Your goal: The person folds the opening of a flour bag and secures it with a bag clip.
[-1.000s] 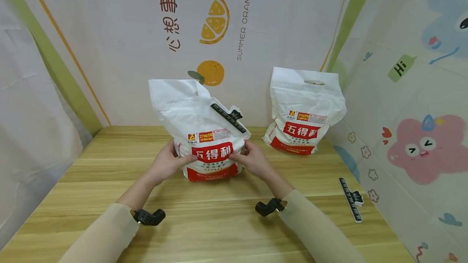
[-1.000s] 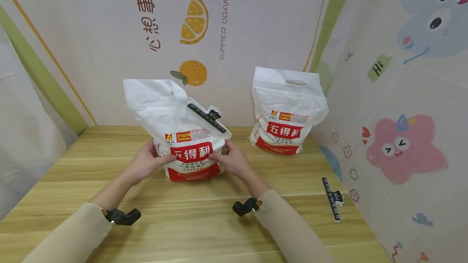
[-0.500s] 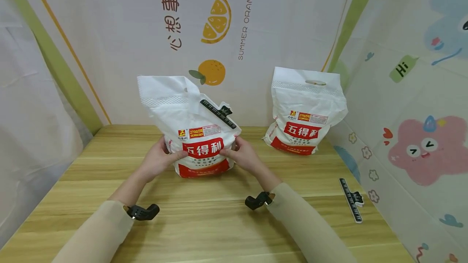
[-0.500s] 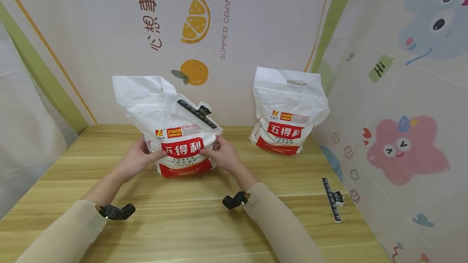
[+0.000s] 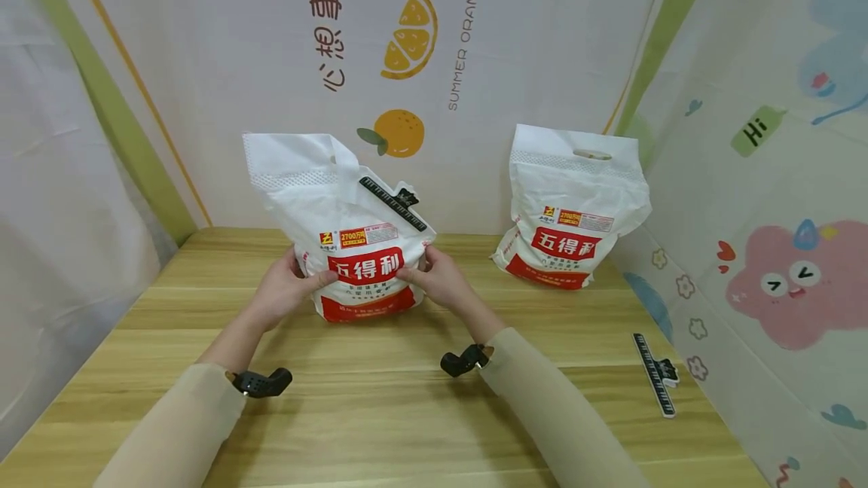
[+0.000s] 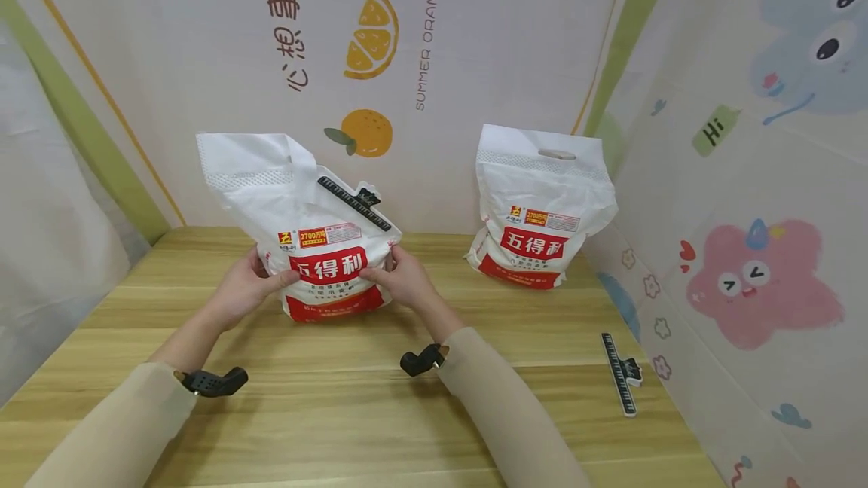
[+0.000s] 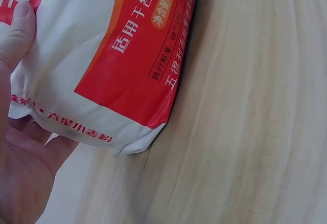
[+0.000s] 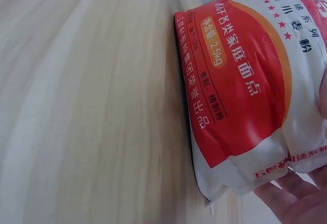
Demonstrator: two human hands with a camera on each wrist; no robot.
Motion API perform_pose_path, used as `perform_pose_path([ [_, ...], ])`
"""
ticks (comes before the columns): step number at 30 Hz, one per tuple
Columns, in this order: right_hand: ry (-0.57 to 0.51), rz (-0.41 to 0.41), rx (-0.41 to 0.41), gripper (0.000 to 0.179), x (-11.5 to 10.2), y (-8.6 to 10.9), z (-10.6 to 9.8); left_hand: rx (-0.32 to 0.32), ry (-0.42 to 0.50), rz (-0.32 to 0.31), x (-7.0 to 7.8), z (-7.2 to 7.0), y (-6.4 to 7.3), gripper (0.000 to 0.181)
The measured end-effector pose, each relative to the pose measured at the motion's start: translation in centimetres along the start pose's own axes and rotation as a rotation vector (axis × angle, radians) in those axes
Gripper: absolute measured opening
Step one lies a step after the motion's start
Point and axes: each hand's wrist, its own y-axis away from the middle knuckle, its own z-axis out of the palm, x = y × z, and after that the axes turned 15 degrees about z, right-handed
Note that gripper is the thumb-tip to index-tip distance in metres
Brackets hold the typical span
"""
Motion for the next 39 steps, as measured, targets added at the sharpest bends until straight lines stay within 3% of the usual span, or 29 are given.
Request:
perform_pose_path([
  [27,-0.007,-0.040,-0.049,0.060,-2.5,-4.5,3.2,0.076,0.038,-0.040,-2.4,-3.5,-0.9,0.085],
  [35,-0.059,-0.036,-0.016,0.054,-3.2,-4.9,4.7,0.100,0.026,-0.042,-2.6,-4.2,-1.0,0.083],
  [39,-0.049,-0.049,0.043,0.057,-3.4,-5.1,5.5,0.107,0.028,-0.048,-2.8,-4.4,-1.0,0.082],
])
